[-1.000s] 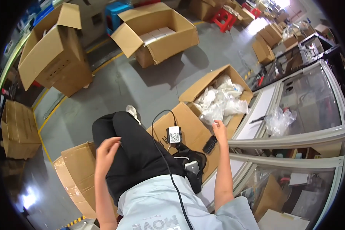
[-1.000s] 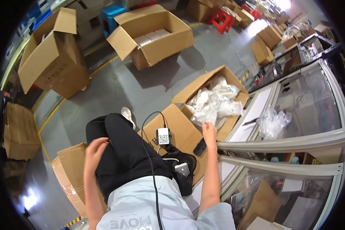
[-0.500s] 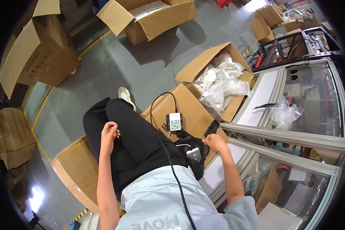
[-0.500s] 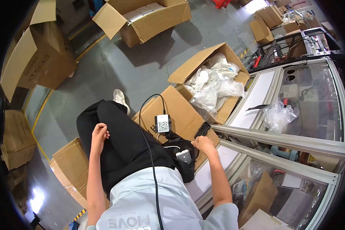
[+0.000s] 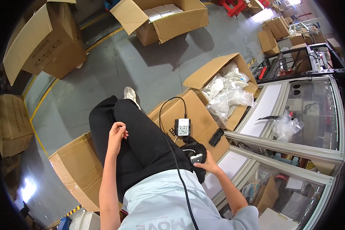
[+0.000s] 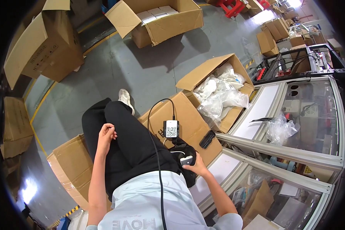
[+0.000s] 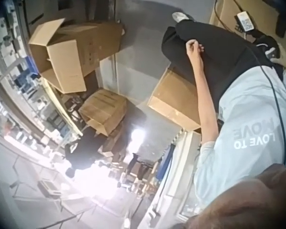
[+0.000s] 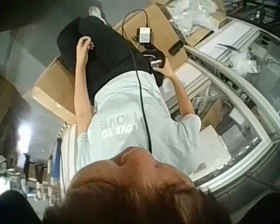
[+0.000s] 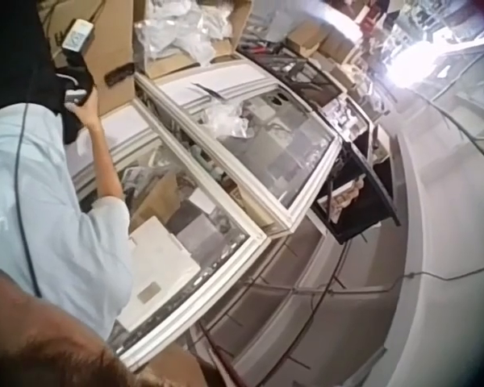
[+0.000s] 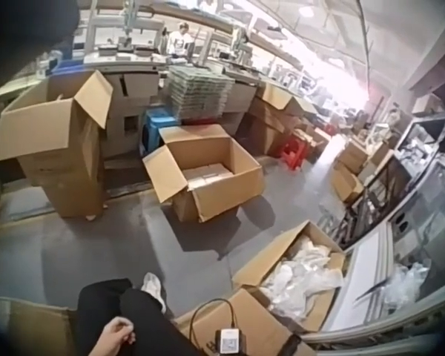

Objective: Inspecting and adjusting a black mesh product at a production station.

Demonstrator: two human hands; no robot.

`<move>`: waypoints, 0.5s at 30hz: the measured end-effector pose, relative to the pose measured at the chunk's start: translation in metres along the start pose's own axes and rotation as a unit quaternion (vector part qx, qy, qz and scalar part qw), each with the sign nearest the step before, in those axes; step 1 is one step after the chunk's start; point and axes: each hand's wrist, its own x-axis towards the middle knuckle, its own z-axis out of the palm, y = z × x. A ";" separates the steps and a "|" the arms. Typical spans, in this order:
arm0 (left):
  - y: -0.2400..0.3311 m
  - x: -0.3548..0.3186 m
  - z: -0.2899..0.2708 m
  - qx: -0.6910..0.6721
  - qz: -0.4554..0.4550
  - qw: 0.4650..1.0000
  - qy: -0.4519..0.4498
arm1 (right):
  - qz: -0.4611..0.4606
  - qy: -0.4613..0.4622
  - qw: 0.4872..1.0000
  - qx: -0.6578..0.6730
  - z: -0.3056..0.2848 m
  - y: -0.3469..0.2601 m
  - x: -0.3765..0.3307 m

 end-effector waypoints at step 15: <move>-0.003 -0.002 0.001 0.012 0.019 1.000 0.013 | 0.099 0.099 0.951 -0.275 0.038 -0.033 -0.006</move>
